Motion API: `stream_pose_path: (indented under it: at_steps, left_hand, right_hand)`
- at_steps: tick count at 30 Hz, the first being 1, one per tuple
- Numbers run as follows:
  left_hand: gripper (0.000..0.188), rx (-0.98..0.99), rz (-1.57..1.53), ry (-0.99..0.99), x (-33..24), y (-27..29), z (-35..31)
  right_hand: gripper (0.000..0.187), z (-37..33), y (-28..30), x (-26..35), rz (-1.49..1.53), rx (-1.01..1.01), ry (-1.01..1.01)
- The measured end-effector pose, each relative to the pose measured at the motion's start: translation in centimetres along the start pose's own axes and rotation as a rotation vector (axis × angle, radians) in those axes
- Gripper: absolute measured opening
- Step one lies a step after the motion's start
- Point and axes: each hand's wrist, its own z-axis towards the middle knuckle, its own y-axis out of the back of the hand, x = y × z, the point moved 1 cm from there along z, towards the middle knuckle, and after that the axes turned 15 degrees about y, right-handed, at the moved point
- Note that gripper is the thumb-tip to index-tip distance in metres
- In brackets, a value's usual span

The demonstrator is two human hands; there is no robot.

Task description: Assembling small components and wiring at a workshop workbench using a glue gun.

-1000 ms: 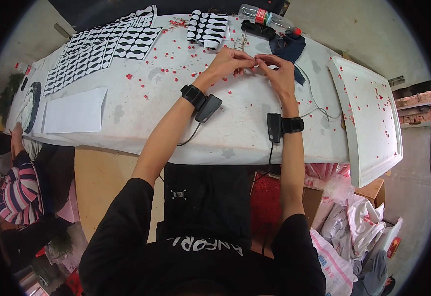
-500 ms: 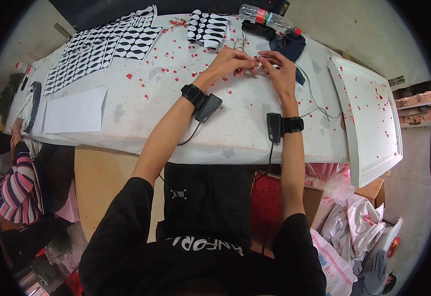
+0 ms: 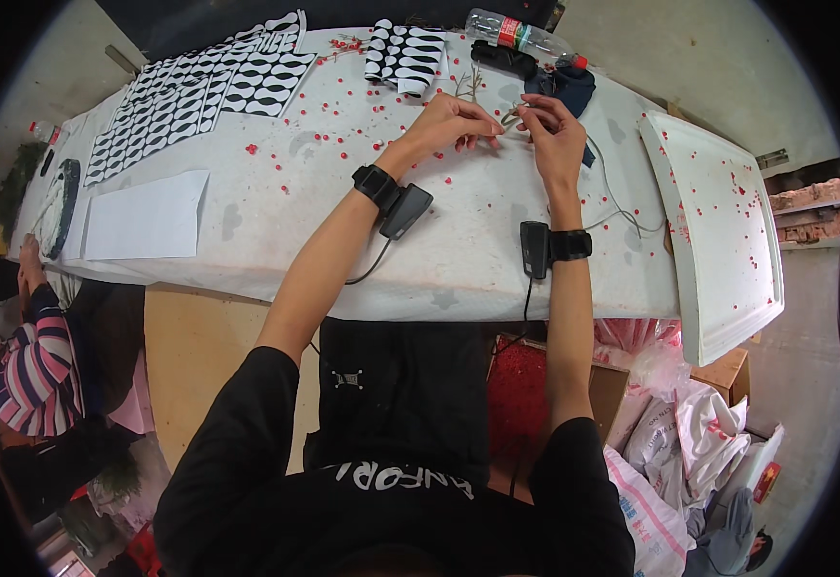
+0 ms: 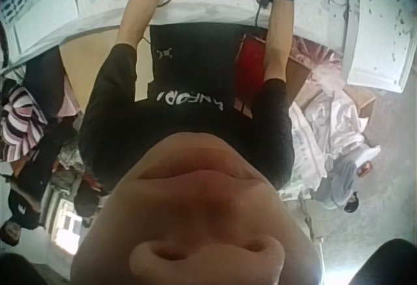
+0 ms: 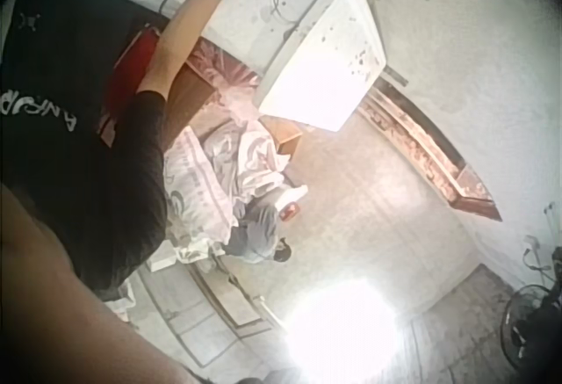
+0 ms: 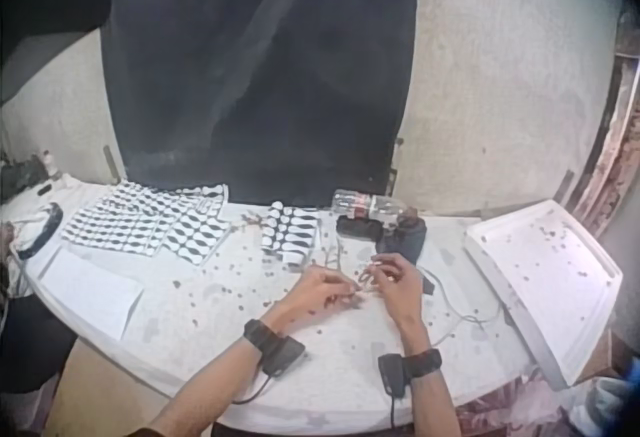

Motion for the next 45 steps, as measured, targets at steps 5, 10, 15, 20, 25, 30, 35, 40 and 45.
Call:
stream_pose_path:
  at_steps: [5,10,15,20,25,30,35,40,45]
  left_hand:
    - [0.018,0.000,0.000,-0.007,-0.2,0.0,-0.2]
    - [0.016,0.020,0.020,0.000,-0.7,-0.2,-0.5]
    - [0.015,0.033,0.039,-0.007,-0.7,-0.1,-0.4]
    - [0.015,0.045,0.039,0.011,-0.5,0.0,-0.2]
    - [0.014,0.049,0.025,0.038,-0.3,0.0,0.0]
    - [0.016,0.018,-0.056,0.077,0.0,0.2,0.3]
    - [0.018,0.009,-0.097,0.043,0.1,0.1,0.2]
    - [0.020,-0.011,-0.155,0.026,-0.3,-0.2,-0.1]
    - [0.030,-0.031,-0.116,0.046,-0.5,-0.4,-0.3]
  right_hand:
    - [0.021,0.0,0.0,-0.1,-0.019,-0.036,0.015]
    - [0.025,0.1,0.3,-0.2,-0.014,-0.099,0.014]
    - [0.029,0.1,0.3,-0.2,-0.032,-0.159,0.014]
    - [0.034,0.1,0.4,-0.1,-0.053,-0.204,0.033]
    - [0.039,0.2,0.5,0.1,-0.044,-0.226,0.030]
    - [0.041,0.2,0.3,0.0,0.021,-0.161,0.038]
    - [0.037,0.2,0.0,0.0,0.043,-0.039,0.028]
    - [0.028,0.0,-0.5,0.3,0.045,0.082,0.049]
    - [0.022,0.0,-0.5,0.2,-0.012,0.169,0.129]
